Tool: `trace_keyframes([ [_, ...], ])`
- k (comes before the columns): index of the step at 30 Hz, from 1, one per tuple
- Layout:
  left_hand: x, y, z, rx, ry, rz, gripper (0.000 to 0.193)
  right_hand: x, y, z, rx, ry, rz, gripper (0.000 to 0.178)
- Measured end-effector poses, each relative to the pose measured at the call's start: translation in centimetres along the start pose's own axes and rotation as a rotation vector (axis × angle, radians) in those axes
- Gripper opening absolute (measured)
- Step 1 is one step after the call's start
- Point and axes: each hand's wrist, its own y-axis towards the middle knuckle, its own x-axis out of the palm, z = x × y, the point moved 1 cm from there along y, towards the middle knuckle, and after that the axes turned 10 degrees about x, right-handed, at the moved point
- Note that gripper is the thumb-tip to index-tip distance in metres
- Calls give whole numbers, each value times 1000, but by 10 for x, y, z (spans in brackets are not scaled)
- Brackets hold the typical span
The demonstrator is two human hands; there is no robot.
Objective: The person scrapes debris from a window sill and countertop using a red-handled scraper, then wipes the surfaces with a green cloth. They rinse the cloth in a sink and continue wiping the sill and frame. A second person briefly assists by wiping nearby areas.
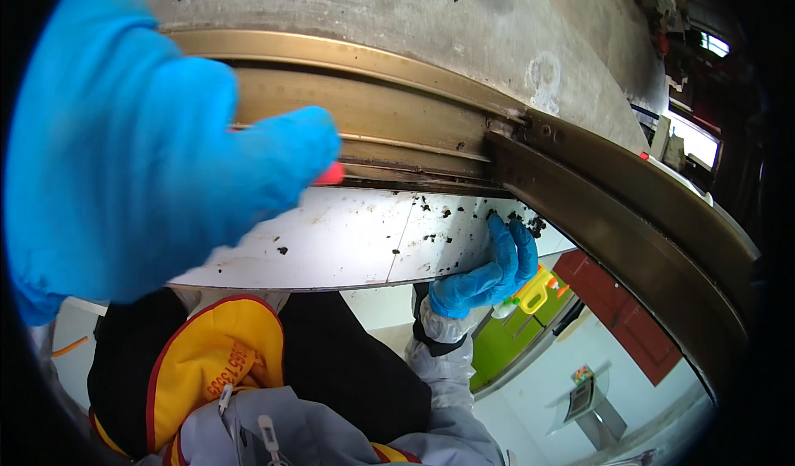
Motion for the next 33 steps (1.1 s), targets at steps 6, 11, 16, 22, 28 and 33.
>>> trace_keyframes([
  [6,-7,16,2,22,-7,35,32,-4,1,5,-92,-28,-54,64],
  [11,-17,6,-2,41,41,-44,33,-7,-1,10,-82,21,-110,68],
  [16,-19,11,13,106,45,-73,35,-7,-1,12,-103,-47,-100,68],
  [22,-23,37,28,160,6,-99,36,2,0,12,-46,36,-29,64],
  [28,-44,20,43,101,-77,-100,42,5,1,11,-63,93,-4,61],
  [33,-39,3,41,86,182,-140,53,6,4,10,-78,79,-12,59],
])
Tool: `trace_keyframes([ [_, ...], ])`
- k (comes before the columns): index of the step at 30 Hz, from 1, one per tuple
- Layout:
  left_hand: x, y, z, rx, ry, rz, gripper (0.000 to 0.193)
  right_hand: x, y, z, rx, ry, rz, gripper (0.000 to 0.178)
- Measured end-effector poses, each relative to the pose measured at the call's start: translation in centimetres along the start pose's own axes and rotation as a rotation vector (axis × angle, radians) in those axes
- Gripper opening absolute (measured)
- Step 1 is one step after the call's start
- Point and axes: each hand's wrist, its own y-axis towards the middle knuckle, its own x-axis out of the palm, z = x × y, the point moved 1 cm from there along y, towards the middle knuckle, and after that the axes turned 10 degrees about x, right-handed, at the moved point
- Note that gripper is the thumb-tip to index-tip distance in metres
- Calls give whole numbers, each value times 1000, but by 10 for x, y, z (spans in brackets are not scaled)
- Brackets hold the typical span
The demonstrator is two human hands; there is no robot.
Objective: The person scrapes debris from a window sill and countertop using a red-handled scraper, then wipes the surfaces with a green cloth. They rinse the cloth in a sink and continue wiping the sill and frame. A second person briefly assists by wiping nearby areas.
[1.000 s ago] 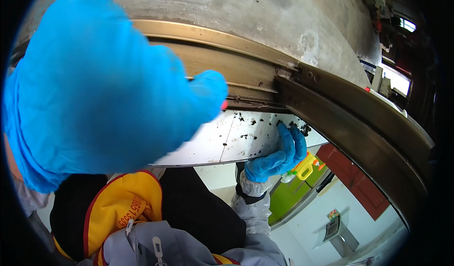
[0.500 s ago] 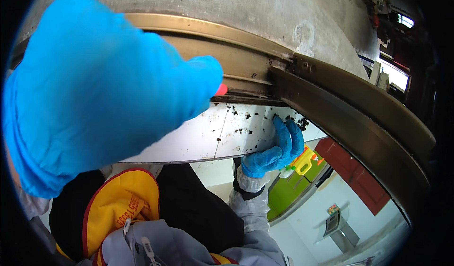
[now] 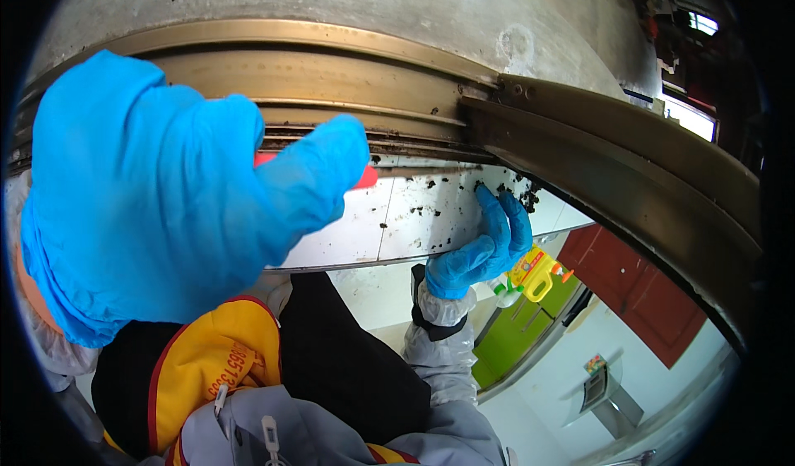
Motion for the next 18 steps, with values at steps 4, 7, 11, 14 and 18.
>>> trace_keyframes([
  [4,17,-2,-6,-51,-115,7,53,2,1,2,16,30,-7,59],
  [7,17,-3,-10,-66,-208,20,51,2,1,3,4,-1,8,59],
  [11,5,3,-8,-151,-339,-61,48,2,2,3,-20,-21,9,59],
  [14,-5,6,-2,-231,-378,-75,45,1,3,3,-28,3,7,58],
  [18,-8,4,3,-216,-343,34,41,1,3,3,-59,-25,3,57],
])
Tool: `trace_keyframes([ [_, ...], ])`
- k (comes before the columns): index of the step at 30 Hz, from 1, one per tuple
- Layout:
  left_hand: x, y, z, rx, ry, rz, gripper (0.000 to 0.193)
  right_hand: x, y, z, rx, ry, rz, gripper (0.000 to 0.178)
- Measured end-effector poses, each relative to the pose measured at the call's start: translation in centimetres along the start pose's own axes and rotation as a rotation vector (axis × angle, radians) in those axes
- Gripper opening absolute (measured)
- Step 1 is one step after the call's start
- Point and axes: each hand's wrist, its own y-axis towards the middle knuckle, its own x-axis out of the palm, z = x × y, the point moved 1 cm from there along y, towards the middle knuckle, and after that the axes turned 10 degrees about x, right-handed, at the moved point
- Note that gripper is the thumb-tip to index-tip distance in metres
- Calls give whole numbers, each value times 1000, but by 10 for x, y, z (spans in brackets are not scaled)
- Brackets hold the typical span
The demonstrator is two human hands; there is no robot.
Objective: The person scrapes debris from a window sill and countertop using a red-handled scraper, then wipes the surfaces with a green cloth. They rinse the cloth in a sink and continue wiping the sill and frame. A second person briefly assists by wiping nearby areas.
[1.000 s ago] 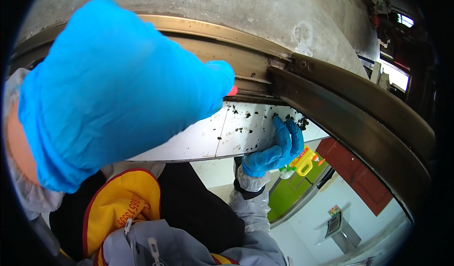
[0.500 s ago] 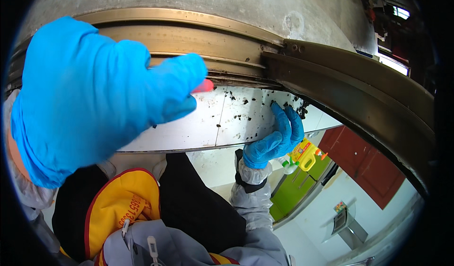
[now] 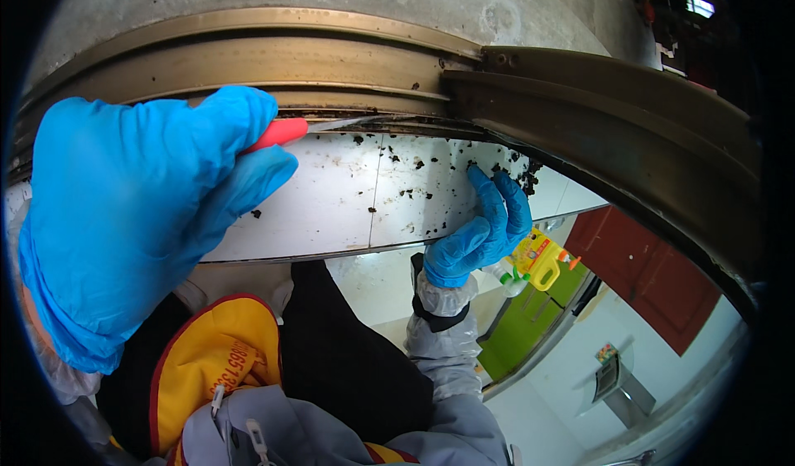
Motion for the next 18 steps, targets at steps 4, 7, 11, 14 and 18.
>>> trace_keyframes([
  [4,12,2,0,48,104,29,33,0,1,-1,2,-10,-12,56],
  [7,21,11,3,84,134,94,29,0,3,-2,-3,-29,-10,54],
  [11,27,23,2,123,119,165,28,0,4,-3,2,-34,-25,54],
  [14,28,20,0,210,153,257,28,-3,2,0,10,-35,-33,53],
  [18,25,7,8,339,380,473,30,-8,-1,5,15,-49,-22,49],
])
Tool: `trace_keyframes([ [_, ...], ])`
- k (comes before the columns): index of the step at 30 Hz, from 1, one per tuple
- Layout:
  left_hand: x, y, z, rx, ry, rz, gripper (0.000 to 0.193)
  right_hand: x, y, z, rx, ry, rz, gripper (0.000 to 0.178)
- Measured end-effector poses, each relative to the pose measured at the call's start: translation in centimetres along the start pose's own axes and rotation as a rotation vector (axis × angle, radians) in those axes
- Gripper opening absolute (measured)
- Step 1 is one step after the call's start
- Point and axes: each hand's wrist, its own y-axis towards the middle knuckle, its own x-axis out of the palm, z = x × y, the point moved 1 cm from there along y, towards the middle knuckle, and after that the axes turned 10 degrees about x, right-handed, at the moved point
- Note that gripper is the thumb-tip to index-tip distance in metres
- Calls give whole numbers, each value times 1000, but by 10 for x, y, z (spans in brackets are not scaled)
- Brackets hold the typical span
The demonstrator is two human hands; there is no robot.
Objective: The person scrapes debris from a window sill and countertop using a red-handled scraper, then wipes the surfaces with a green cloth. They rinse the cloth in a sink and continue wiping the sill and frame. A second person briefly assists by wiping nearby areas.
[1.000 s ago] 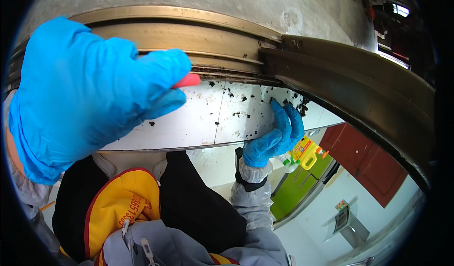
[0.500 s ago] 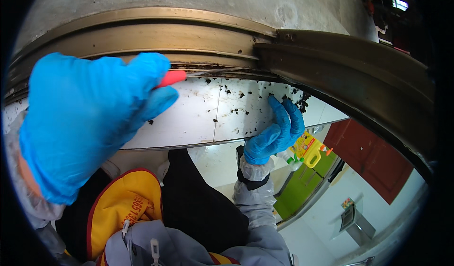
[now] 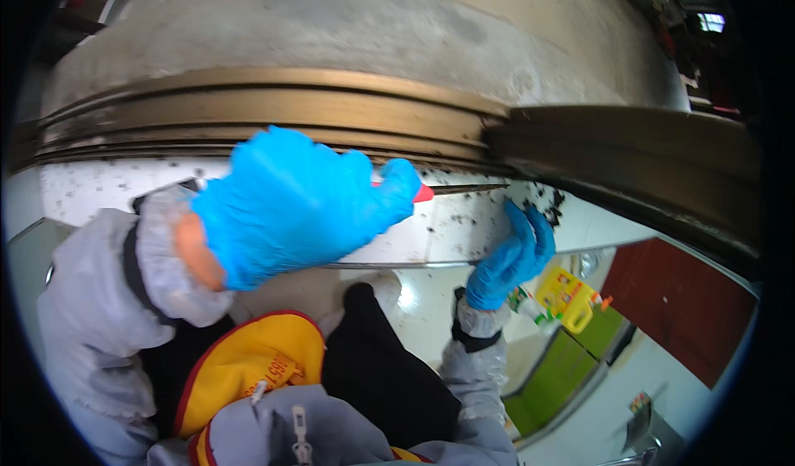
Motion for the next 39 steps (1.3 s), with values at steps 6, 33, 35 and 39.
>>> trace_keyframes([
  [6,-8,-9,6,-33,-223,45,32,-14,-4,-1,129,-5,-142,51],
  [33,-46,-74,-14,-344,-207,-246,22,-24,-13,0,113,-27,-118,22],
  [35,-40,-66,-15,-343,-231,-241,22,-21,-13,5,127,-50,-133,23],
  [39,-29,-50,-6,-343,-321,-235,22,-13,-13,13,121,20,-128,24],
])
